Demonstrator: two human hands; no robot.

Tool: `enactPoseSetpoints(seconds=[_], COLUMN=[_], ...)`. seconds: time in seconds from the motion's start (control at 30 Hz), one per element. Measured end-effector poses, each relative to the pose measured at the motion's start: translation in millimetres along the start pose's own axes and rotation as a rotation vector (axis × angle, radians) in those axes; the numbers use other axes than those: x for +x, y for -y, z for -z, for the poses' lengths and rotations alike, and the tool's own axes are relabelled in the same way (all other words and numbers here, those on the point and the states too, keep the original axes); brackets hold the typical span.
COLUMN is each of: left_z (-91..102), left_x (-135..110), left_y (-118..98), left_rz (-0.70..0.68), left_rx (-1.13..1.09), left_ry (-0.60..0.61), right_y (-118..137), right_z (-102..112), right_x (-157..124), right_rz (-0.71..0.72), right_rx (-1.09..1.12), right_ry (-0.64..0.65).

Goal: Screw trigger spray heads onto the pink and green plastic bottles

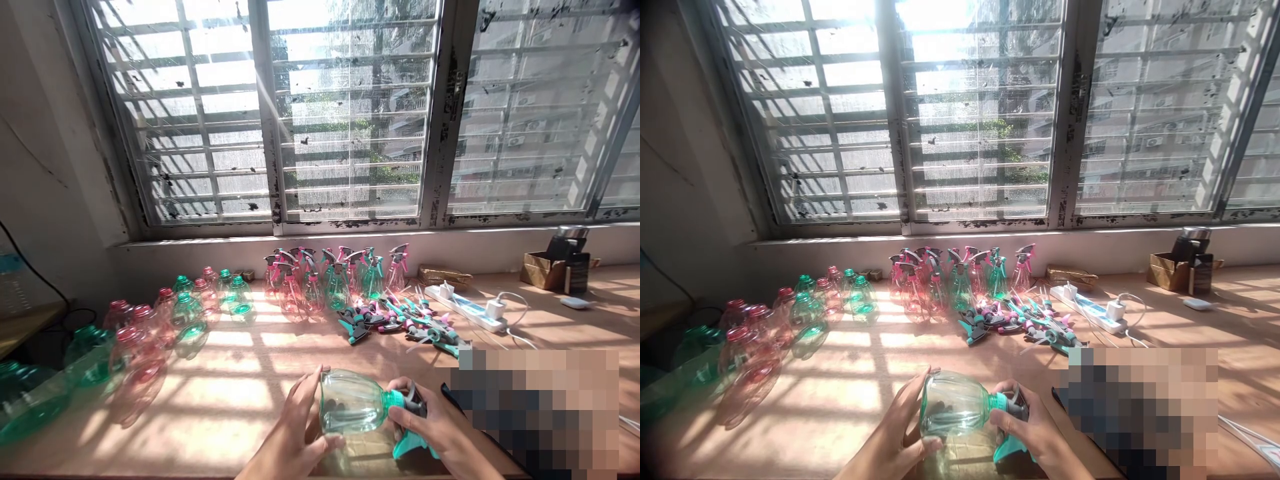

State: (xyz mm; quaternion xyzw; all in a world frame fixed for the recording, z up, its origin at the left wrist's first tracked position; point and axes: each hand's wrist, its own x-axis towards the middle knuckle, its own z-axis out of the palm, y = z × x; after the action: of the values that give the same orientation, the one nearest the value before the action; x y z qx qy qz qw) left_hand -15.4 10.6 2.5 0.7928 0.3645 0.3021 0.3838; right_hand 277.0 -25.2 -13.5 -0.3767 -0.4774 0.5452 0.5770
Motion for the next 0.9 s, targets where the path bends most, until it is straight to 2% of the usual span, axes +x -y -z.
enactPoseSetpoints(seconds=[0.17, 0.4, 0.57, 0.7, 0.9], left_z=[5.1, -0.9, -1.4, 1.2, -1.1], left_x=[-3, 2, 2, 2, 3], left_y=[-9, 2, -13, -21, -10], left_rz=[-0.071, -0.023, 0.014, -0.043, -0.088], left_rx=[-0.016, 0.006, -0.225, -0.309, -0.265], left_ry=[0.035, 0.009, 0.071, 0.121, 0.082], right_y=[5, 2, -3, -3, -1], right_z=[0, 1, 4, 6, 4], right_x=[-2, -2, -3, -4, -1], right_rz=[0.001, 0.034, 0.049, 0.036, 0.033], right_rx=[-0.005, -0.023, -0.113, -0.148, -0.060], right_ry=[0.004, 0.030, 0.043, 0.063, 0.064])
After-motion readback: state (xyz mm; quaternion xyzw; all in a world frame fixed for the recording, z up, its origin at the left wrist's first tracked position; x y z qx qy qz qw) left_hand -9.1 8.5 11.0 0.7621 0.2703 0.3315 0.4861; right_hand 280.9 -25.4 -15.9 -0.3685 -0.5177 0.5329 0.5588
